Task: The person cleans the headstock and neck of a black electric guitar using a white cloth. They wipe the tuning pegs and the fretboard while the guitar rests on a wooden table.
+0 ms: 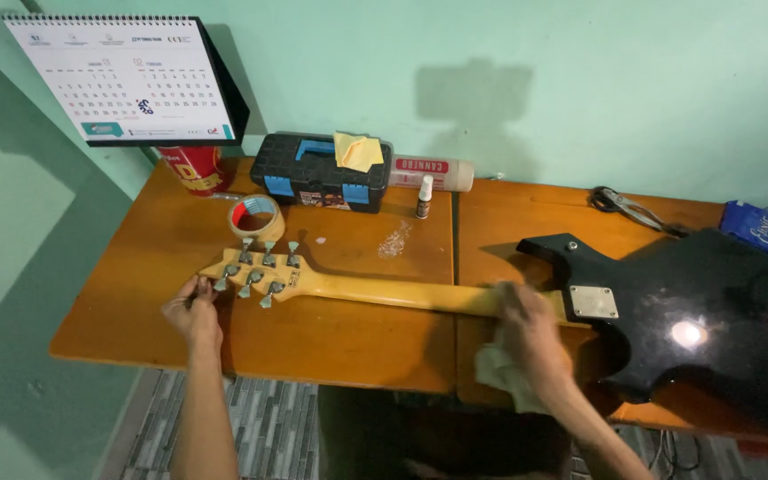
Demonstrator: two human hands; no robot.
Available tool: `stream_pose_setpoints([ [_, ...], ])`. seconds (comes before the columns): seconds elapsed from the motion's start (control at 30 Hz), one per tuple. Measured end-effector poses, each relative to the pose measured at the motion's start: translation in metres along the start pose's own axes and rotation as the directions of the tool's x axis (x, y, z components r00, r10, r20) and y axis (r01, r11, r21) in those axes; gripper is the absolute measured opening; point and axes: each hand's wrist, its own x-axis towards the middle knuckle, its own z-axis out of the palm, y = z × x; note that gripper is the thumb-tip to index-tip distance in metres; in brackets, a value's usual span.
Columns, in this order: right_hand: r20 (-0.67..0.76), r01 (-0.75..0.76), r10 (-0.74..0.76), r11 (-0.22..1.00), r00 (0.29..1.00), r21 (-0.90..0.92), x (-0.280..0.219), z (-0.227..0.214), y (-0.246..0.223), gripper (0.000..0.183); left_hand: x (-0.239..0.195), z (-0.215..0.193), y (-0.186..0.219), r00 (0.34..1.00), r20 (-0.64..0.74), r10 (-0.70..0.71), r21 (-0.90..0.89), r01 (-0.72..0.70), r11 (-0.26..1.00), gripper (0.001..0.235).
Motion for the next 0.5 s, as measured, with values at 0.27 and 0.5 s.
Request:
stream_pose_setpoints([
  [0.27, 0.313, -0.51, 0.461, 0.855, 0.83, 0.093, 0.03, 0.008, -0.055, 0.048, -0.007, 0.005, 0.015, 0.999, -0.021, -0.047, 0.028, 0.047, 0.999, 0.021],
  [0.5, 0.648, -0.735, 0.385, 0.514, 0.658, 0.442, 0.142, 0.078, -0.205, 0.059, -0.001, 0.001, 0.005, 1.0, -0.01, -0.002, 0.008, 0.002, 1.0, 0.018],
])
